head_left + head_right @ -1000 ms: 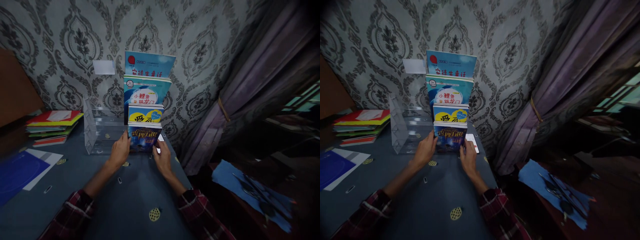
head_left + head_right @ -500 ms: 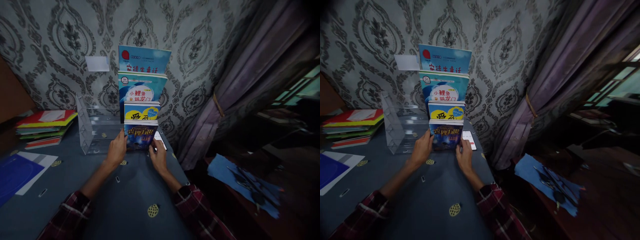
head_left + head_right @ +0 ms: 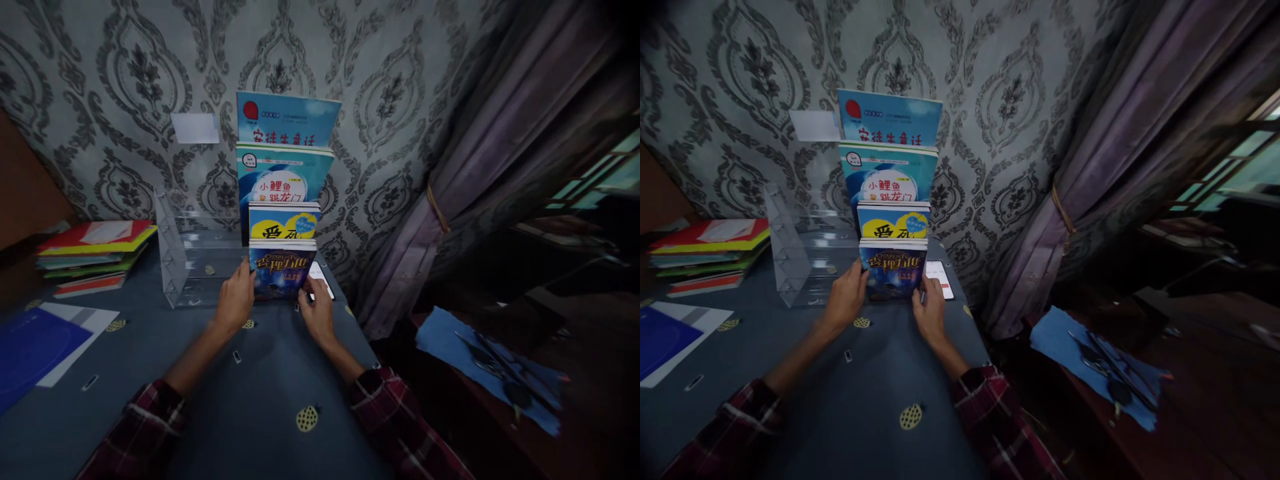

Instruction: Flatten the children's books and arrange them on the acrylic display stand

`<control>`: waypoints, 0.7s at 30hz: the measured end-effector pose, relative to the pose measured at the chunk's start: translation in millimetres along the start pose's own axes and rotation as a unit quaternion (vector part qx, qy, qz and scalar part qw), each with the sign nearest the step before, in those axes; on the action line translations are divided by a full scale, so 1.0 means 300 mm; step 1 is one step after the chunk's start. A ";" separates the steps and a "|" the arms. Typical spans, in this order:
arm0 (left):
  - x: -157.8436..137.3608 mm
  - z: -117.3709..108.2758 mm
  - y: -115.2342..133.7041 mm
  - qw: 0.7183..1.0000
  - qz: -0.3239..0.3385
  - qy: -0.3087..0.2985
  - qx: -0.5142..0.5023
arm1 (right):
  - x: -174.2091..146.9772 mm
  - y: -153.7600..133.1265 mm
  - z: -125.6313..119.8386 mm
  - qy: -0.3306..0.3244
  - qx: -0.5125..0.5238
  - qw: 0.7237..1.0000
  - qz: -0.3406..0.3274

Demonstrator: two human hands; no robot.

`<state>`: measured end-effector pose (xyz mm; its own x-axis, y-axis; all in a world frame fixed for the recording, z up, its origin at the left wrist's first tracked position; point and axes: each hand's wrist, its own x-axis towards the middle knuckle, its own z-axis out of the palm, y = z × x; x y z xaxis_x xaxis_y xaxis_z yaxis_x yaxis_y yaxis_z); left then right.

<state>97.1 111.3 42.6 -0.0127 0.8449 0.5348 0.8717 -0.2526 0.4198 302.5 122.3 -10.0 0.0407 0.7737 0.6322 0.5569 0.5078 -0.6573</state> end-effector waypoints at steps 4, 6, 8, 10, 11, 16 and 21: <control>-0.003 0.009 -0.010 1.000 0.010 0.009 -0.008 | 0.001 -0.002 0.005 0.010 0.018 1.000 0.018; -0.004 0.009 -0.012 1.000 0.007 0.004 -0.010 | 0.005 -0.003 0.010 0.019 0.028 0.999 0.027; -0.004 0.009 -0.013 1.000 0.006 -0.003 -0.016 | 0.013 -0.004 0.015 0.026 0.036 0.999 0.028; -0.005 0.010 -0.013 1.000 0.008 -0.004 -0.025 | 0.022 -0.003 0.018 0.026 0.042 0.998 0.025; -0.006 0.012 -0.013 1.000 0.008 -0.001 -0.028 | 0.026 -0.002 0.019 0.025 0.044 0.998 0.024; -0.006 0.020 -0.012 1.000 -0.001 0.010 -0.023 | 0.032 0.002 0.023 0.029 0.059 0.998 0.026; -0.004 0.015 -0.006 1.000 -0.002 0.006 -0.021 | 0.023 0.002 0.027 0.037 0.058 0.997 0.022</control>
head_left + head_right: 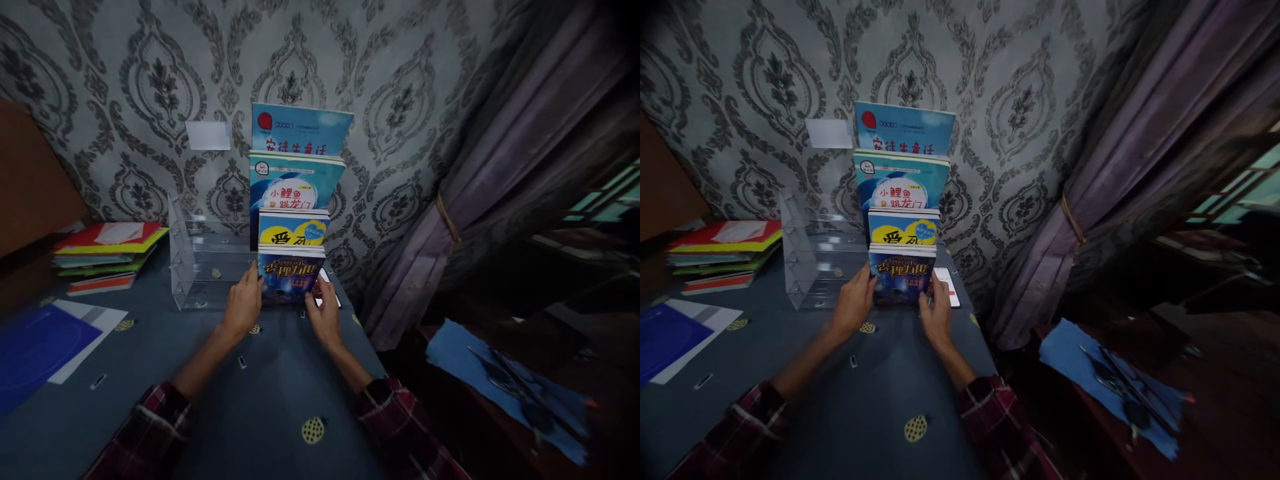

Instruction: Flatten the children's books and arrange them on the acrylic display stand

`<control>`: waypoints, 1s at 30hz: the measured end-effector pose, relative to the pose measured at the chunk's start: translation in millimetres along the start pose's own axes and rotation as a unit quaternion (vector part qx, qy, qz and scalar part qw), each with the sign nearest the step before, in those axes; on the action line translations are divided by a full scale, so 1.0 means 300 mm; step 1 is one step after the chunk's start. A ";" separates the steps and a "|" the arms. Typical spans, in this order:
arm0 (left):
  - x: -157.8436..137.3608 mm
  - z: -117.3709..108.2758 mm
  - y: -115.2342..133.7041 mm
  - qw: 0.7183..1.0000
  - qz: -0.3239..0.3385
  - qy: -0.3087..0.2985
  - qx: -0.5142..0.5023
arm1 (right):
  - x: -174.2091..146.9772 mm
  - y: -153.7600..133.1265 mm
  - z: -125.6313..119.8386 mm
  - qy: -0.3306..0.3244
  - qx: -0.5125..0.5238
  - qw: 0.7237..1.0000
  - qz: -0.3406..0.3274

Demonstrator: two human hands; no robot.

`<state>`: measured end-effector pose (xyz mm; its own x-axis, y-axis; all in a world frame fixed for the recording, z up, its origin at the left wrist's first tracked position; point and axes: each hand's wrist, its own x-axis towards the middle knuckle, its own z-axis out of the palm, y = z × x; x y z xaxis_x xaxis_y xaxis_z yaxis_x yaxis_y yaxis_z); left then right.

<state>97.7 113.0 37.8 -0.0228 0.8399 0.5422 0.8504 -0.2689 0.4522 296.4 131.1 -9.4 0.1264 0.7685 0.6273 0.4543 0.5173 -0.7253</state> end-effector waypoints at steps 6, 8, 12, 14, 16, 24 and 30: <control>-0.001 0.002 -0.001 1.000 -0.001 -0.004 -0.011 | -0.005 0.010 0.003 -0.002 0.001 1.000 -0.002; -0.001 0.000 -0.006 1.000 0.000 -0.004 -0.020 | -0.006 0.014 0.001 -0.005 0.002 1.000 -0.004; -0.002 -0.017 -0.018 0.998 0.012 -0.021 -0.053 | -0.016 0.019 -0.006 -0.013 -0.001 1.000 0.001; -0.003 -0.028 -0.022 0.997 0.020 -0.027 -0.072 | -0.025 0.020 -0.010 -0.018 -0.003 1.000 0.008; -0.004 -0.039 -0.025 0.995 0.027 -0.030 -0.090 | -0.034 0.019 -0.013 -0.022 -0.007 1.000 0.014; -0.025 -0.037 -0.062 0.991 0.071 -0.026 -0.110 | -0.068 0.008 -0.028 -0.037 -0.008 0.999 0.014; -0.112 -0.063 -0.113 0.993 0.079 -0.047 -0.080 | -0.141 -0.019 -0.029 -0.043 -0.010 0.998 0.036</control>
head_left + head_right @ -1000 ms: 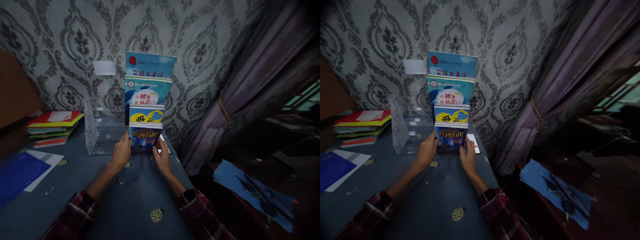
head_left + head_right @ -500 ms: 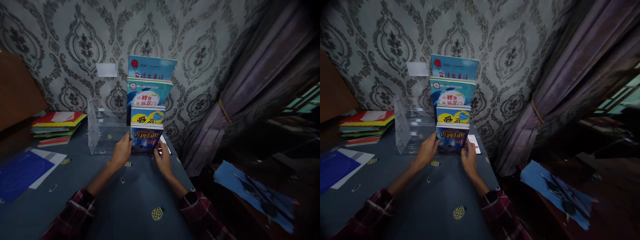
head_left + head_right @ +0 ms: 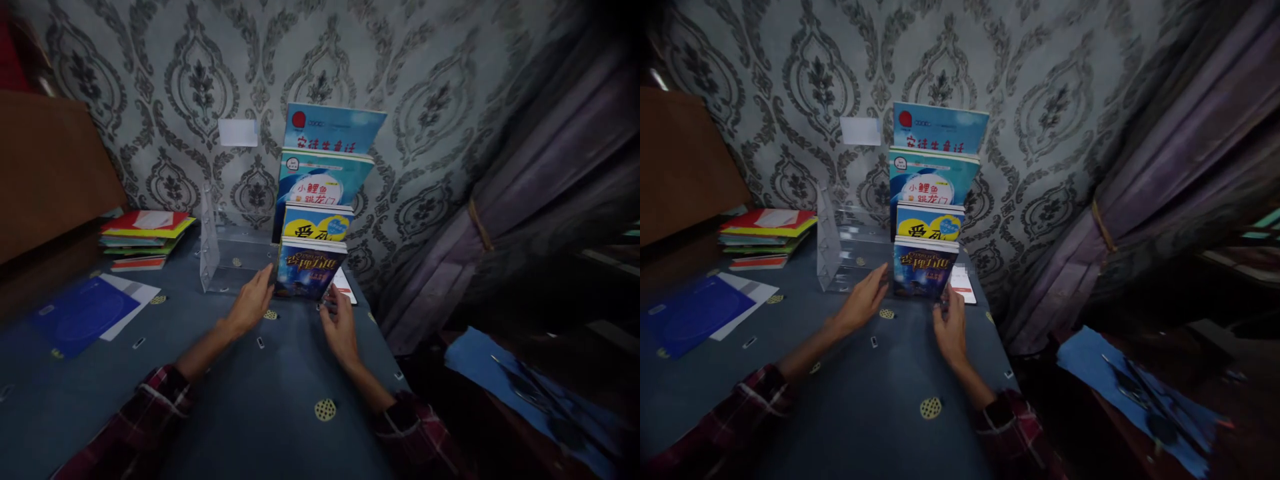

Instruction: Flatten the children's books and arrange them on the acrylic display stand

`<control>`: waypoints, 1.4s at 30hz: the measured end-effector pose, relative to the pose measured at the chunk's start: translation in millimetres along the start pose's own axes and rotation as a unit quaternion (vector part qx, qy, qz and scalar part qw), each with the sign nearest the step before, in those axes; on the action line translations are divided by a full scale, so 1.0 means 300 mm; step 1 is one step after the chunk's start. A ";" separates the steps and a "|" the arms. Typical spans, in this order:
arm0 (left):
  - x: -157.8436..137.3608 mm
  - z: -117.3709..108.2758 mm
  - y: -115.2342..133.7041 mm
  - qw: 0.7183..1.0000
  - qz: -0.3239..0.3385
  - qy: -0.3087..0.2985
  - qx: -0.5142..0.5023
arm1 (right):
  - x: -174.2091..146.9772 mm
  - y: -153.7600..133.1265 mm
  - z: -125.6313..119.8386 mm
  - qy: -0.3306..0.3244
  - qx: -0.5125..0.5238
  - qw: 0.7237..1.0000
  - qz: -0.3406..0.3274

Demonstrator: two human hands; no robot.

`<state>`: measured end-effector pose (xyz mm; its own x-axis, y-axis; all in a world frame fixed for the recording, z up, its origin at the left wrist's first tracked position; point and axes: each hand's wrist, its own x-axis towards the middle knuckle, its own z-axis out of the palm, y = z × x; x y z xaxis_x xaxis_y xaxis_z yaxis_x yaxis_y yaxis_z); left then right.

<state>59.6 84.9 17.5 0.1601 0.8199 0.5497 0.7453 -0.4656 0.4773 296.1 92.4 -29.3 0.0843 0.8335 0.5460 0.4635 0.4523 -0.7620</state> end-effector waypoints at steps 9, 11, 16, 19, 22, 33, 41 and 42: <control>-0.235 -0.144 -0.116 0.997 0.030 -0.049 0.057 | -0.165 -0.034 0.088 -0.084 0.109 0.986 0.092; -0.262 -0.157 -0.141 0.996 0.030 -0.053 0.063 | -0.196 -0.063 0.121 -0.115 0.117 0.981 0.103; -0.283 -0.148 -0.145 0.996 0.025 -0.070 0.057 | -0.235 -0.149 0.203 -0.169 0.122 0.975 0.082; -0.291 -0.137 -0.126 0.995 0.036 -0.089 0.037 | -0.248 -0.185 0.225 -0.176 0.120 0.975 0.058; -0.302 -0.134 -0.112 0.995 0.036 -0.089 0.022 | -0.257 -0.203 0.215 -0.200 0.114 0.972 0.041; -0.318 -0.117 -0.102 0.997 0.008 -0.080 0.002 | -0.269 -0.195 0.161 -0.212 0.122 0.968 0.062; -0.327 -0.124 -0.120 0.997 0.045 -0.060 0.015 | -0.260 -0.230 0.152 -0.237 0.132 0.960 0.064; -0.327 -0.125 -0.122 0.997 0.049 -0.054 0.018 | -0.261 -0.232 0.152 -0.235 0.128 0.962 0.061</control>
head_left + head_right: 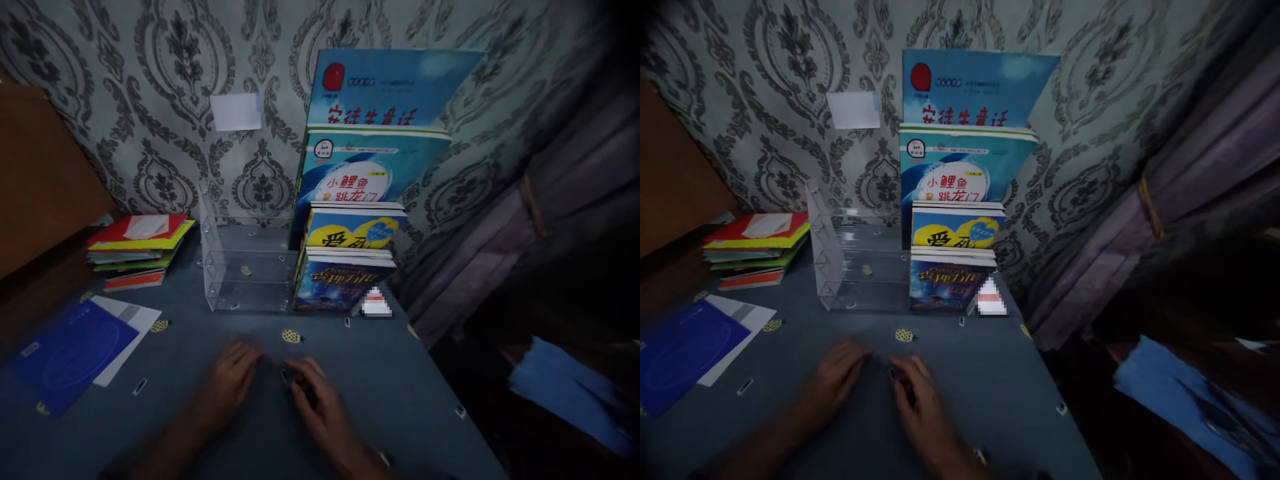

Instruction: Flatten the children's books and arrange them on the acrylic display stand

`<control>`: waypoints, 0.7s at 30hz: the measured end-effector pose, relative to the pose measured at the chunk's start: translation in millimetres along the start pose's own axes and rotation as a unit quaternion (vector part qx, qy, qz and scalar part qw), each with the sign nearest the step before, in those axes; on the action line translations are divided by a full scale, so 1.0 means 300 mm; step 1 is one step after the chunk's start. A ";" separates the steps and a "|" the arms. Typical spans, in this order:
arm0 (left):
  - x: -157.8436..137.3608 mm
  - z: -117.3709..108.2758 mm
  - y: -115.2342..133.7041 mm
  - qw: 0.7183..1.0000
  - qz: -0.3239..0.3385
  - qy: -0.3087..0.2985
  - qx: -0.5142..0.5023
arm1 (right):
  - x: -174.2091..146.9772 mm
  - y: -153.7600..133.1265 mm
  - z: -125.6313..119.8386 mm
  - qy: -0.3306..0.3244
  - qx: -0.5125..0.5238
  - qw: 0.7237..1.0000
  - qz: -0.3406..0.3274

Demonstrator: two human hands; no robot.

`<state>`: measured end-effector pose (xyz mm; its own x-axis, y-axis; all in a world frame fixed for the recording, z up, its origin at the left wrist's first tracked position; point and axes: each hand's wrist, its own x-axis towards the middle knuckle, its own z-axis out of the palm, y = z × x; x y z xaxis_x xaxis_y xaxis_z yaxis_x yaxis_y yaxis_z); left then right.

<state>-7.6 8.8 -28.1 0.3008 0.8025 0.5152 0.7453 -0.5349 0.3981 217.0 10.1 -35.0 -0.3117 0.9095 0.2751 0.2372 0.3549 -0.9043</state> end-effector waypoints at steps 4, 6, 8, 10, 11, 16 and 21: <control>-0.003 -0.008 -0.026 1.000 -0.012 0.016 0.021 | -0.004 -0.006 0.009 0.003 -0.025 0.999 -0.027; 0.000 -0.019 -0.055 0.999 -0.043 0.019 0.021 | -0.002 -0.014 0.014 -0.017 -0.031 0.999 -0.041; 0.007 -0.034 -0.088 0.994 -0.086 0.042 0.047 | 0.002 -0.022 0.019 -0.022 -0.044 0.998 -0.046; 0.017 -0.051 -0.115 0.986 -0.140 0.041 0.086 | 0.006 -0.028 0.023 -0.023 -0.060 0.996 -0.055; 0.022 -0.058 -0.124 0.979 -0.167 0.038 0.110 | 0.008 -0.030 0.025 -0.021 -0.063 0.996 -0.056; 0.043 -0.071 -0.113 0.962 -0.182 -0.001 0.202 | 0.015 -0.022 0.029 -0.029 -0.059 0.997 -0.044; 0.055 -0.068 -0.064 0.947 -0.172 -0.074 0.263 | 0.028 0.013 0.030 -0.042 -0.033 0.998 -0.039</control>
<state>-29.1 26.8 -11.8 0.0383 0.9544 0.2959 0.9956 -0.0617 0.0702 207.2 17.1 -39.1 -0.4069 0.8585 0.3123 0.2685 0.4391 -0.8574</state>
